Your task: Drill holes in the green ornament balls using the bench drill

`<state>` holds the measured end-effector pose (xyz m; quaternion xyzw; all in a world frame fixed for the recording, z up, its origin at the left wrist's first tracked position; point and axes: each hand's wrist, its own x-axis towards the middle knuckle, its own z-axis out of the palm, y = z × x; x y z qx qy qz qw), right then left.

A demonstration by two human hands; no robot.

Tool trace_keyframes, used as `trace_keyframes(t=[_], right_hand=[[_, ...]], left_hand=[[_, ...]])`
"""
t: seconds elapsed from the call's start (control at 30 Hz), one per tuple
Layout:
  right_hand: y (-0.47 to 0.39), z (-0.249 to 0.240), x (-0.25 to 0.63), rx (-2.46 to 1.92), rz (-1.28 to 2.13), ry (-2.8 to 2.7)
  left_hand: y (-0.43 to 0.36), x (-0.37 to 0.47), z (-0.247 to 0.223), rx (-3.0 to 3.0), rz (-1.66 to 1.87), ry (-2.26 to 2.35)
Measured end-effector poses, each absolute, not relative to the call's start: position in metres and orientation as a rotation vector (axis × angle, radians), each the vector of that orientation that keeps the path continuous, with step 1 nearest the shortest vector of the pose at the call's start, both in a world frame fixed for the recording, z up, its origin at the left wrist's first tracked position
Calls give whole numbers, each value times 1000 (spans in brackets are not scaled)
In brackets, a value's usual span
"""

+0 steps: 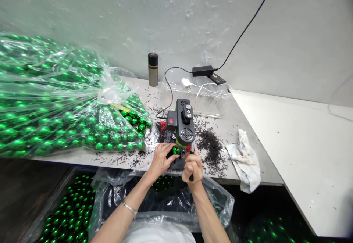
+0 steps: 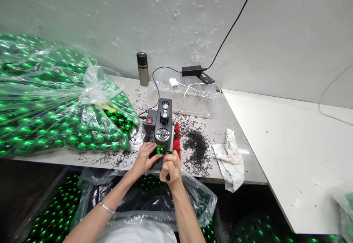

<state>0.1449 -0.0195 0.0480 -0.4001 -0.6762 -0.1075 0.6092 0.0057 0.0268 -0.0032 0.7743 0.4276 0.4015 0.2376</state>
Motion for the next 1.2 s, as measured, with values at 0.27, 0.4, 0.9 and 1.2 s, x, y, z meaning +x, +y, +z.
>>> trace_keyframes(t=[0.27, 0.4, 0.9, 1.2], right_hand=[[-29, 120, 147, -1018, -27, -1511], [-31, 131, 147, -1012, 18, -1490], [-29, 105, 139, -963, -79, -1481], [-28, 102, 140, -944, -105, -1507]], left_hand=[[15, 1, -2, 2149, 1158, 1147], [-18, -17, -3, 2346, 1109, 1066], [131, -81, 39, 2321, 863, 1632], [111, -88, 67, 1734, 948, 1309]])
